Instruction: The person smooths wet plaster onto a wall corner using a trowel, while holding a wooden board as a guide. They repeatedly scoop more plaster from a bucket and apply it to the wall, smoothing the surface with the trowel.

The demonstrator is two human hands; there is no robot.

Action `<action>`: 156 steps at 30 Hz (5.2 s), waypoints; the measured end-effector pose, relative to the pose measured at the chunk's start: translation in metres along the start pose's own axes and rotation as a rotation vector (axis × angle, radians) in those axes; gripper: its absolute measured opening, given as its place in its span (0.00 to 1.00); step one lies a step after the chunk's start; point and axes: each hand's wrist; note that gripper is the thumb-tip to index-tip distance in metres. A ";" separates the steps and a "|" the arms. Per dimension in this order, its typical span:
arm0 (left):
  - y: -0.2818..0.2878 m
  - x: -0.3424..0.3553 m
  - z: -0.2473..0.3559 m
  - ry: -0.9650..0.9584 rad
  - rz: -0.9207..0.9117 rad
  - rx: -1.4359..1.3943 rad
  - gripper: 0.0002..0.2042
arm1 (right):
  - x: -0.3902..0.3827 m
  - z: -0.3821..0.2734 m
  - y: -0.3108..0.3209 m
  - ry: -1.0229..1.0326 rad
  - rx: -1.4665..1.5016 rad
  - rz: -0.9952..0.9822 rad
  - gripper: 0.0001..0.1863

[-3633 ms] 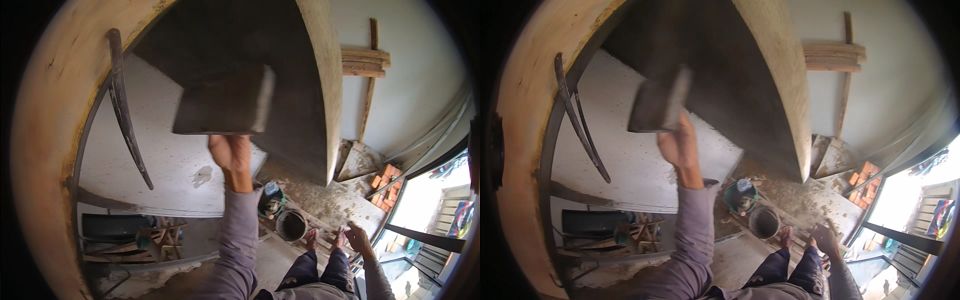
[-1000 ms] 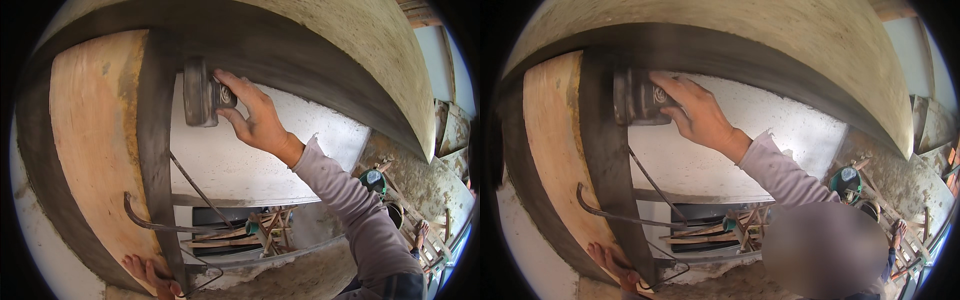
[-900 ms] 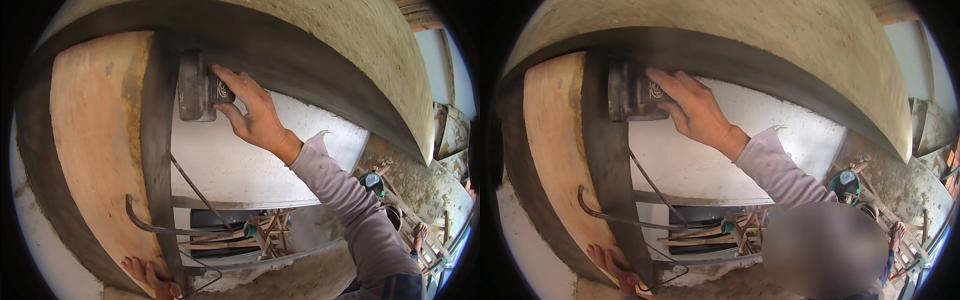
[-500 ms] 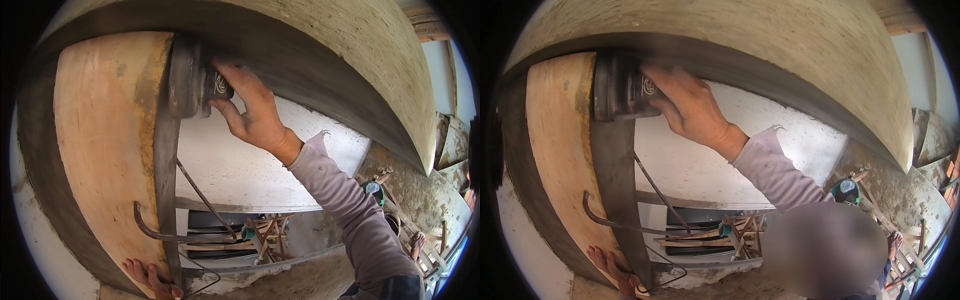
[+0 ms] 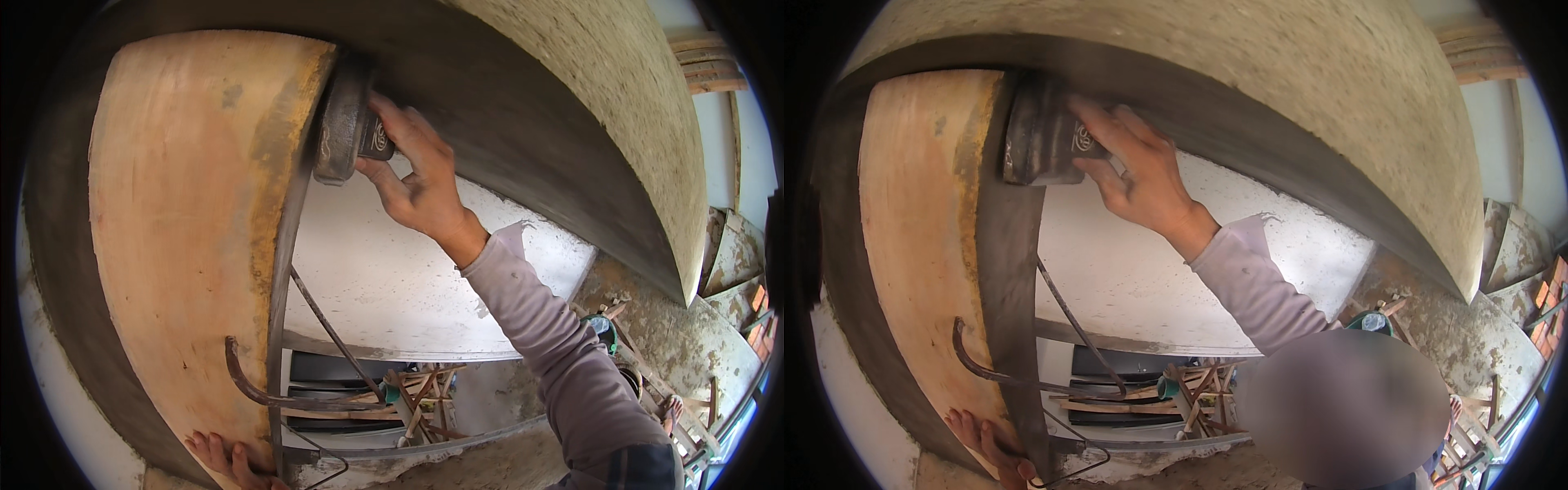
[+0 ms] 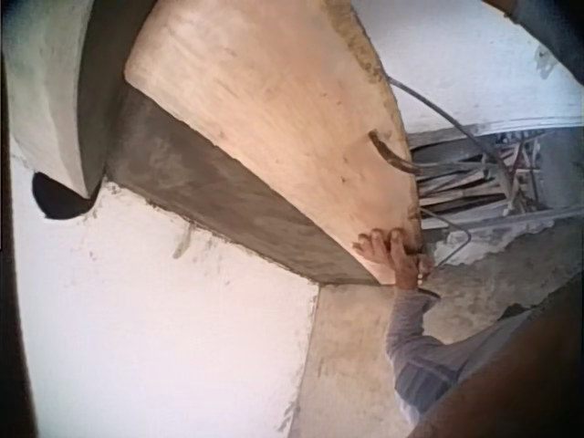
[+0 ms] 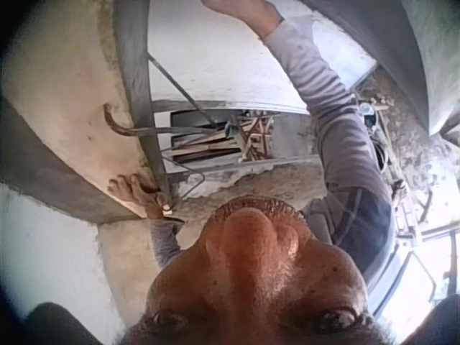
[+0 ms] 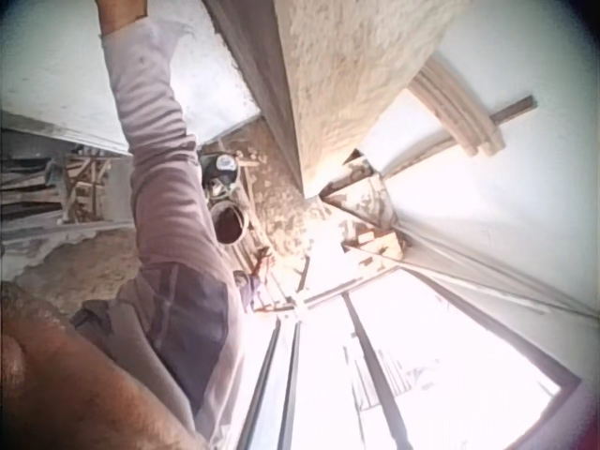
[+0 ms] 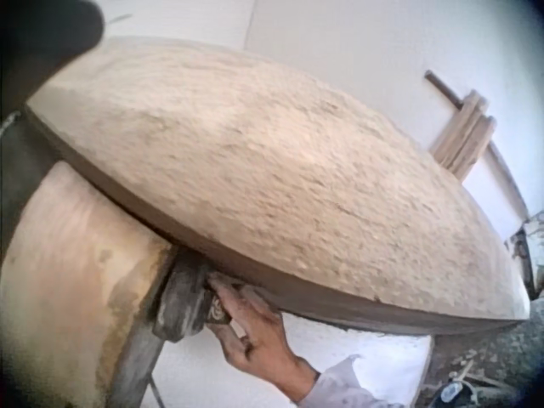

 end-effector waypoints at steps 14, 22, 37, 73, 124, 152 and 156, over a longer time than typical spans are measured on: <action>-0.004 0.000 0.002 0.046 0.031 -0.071 0.43 | -0.027 0.033 -0.009 -0.069 -0.079 -0.097 0.32; 0.001 0.000 0.005 0.077 -0.026 -0.033 0.42 | -0.047 -0.016 0.022 -0.119 -0.005 -0.139 0.32; -0.004 -0.005 0.000 0.057 -0.016 -0.019 0.43 | -0.029 0.024 0.002 -0.139 -0.120 -0.185 0.34; -0.002 0.003 0.001 0.032 -0.030 -0.027 0.43 | -0.020 0.011 0.003 -0.059 -0.030 -0.050 0.25; -0.001 0.000 -0.001 -0.022 -0.018 0.050 0.46 | -0.023 0.046 -0.018 0.020 -0.068 -0.084 0.31; -0.003 0.020 0.008 -0.037 0.016 -0.020 0.42 | -0.014 0.007 0.009 -0.142 0.126 -0.188 0.25; -0.001 0.017 0.011 -0.016 -0.007 -0.027 0.42 | -0.080 -0.041 0.011 -0.079 0.343 -0.656 0.29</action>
Point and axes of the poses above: each hand's wrist, its own x-axis towards the middle knuckle, its own y-axis out of the back of the hand, z = x × y, and after that the axes turned 1 degree about y, right-handed
